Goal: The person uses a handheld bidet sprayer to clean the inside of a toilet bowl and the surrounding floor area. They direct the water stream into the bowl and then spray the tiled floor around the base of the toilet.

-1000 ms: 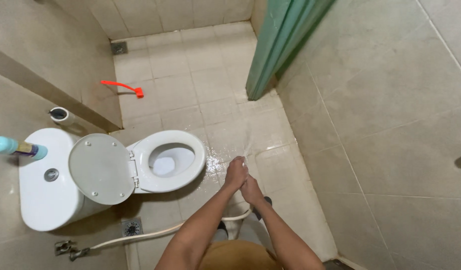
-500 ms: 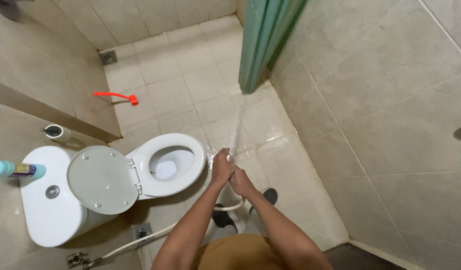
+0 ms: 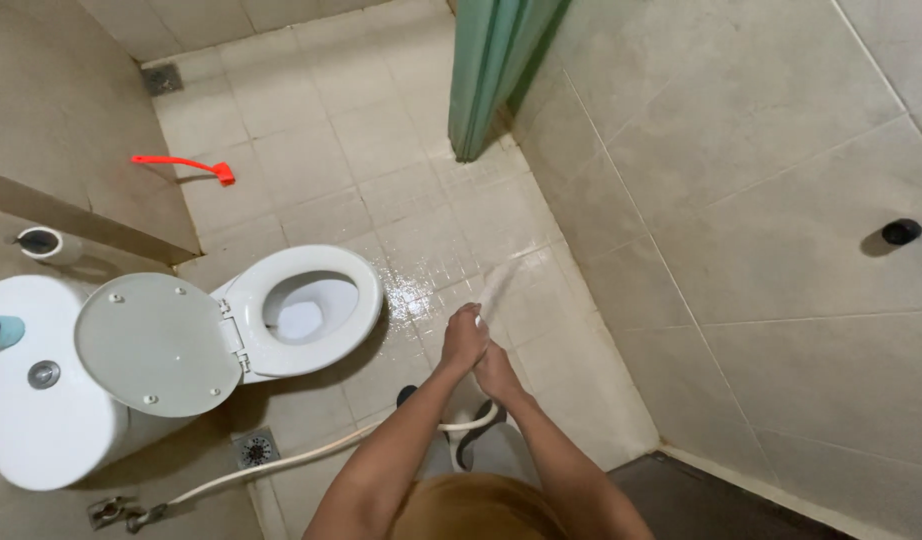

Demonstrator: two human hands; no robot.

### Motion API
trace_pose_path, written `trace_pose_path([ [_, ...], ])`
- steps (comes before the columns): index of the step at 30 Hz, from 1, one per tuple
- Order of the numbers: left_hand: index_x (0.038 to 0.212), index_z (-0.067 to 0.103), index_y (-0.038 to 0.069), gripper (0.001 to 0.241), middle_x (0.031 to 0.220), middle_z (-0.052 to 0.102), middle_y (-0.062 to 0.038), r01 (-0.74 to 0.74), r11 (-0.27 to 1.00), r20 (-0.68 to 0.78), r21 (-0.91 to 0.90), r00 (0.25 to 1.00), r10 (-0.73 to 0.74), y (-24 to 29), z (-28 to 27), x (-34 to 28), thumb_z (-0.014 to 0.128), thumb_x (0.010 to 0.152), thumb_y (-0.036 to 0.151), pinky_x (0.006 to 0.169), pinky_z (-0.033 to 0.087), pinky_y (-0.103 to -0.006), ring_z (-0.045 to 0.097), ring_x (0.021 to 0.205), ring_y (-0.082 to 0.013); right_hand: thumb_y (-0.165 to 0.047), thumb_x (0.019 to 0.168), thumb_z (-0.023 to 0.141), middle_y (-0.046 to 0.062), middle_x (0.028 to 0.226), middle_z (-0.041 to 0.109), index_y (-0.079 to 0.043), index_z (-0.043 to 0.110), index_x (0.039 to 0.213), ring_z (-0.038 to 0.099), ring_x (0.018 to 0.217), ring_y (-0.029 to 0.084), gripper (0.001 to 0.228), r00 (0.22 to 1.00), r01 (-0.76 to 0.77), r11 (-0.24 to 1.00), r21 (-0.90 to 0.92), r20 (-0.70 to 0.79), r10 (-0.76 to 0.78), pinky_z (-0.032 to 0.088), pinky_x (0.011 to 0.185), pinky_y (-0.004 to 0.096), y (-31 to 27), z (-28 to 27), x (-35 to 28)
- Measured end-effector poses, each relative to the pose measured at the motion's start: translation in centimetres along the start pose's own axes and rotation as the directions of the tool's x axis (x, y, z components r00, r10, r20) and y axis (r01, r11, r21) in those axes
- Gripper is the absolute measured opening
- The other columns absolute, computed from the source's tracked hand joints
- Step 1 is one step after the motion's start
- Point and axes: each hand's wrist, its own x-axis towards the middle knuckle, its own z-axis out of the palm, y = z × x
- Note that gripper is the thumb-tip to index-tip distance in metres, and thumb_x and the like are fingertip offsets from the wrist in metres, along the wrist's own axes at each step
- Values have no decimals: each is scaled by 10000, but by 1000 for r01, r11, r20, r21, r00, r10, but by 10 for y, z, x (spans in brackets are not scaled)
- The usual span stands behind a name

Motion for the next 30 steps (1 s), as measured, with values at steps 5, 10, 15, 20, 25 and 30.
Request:
trace_pose_path([
  [5, 1213, 680, -90, 400, 1288, 652, -294, 38, 997, -152, 64, 988, -28, -30, -42, -12, 599, 855, 68, 1093, 450, -435, 620, 1217, -437, -97, 917, 510, 268, 1083, 743, 53, 644, 1165, 730, 1081, 355, 319, 978, 148, 988, 52, 141, -154, 546, 915, 414, -6, 43, 12],
  [10, 1221, 685, -86, 409, 1253, 667, -303, 89, 989, -267, 117, 962, -55, -47, -86, -35, 634, 860, 98, 1071, 468, -431, 642, 1187, -435, -118, 915, 557, 276, 1147, 716, 47, 626, 1190, 688, 1147, 408, 328, 941, 213, 973, 85, 251, -228, 528, 946, 450, -47, 66, -2],
  [15, 1214, 683, -101, 410, 1240, 675, -307, 117, 981, -340, 153, 939, -59, -35, -93, -49, 648, 853, 90, 1069, 468, -437, 644, 1184, -434, -140, 921, 589, 292, 1158, 700, 45, 610, 1209, 650, 1168, 444, 343, 912, 249, 964, 99, 310, -267, 523, 948, 469, -66, 58, -19],
  [20, 1164, 702, -98, 362, 1243, 680, -292, 50, 990, -295, 128, 955, -10, -29, -41, -48, 625, 855, 76, 1074, 479, -422, 650, 1182, -422, -119, 902, 563, 256, 1069, 738, 41, 646, 1154, 722, 1055, 373, 310, 931, 248, 959, 137, 241, -275, 543, 890, 435, -9, 37, -20],
  [25, 1137, 702, -115, 351, 1260, 674, -296, -15, 994, -160, 112, 987, 33, -3, 25, -52, 609, 844, 54, 1104, 466, -416, 637, 1218, -420, -113, 906, 569, 245, 1045, 752, 58, 652, 1116, 737, 1009, 324, 283, 975, 168, 977, 135, 123, -184, 549, 878, 419, 28, -7, -42],
  [30, 1176, 686, -119, 400, 1279, 655, -305, -92, 993, -28, 69, 995, 94, 14, 38, -47, 601, 818, 37, 1104, 459, -416, 621, 1228, -424, -113, 897, 579, 253, 1030, 749, 66, 648, 1099, 734, 997, 316, 279, 998, 43, 993, 111, -50, -37, 546, 865, 419, 35, -18, -48],
])
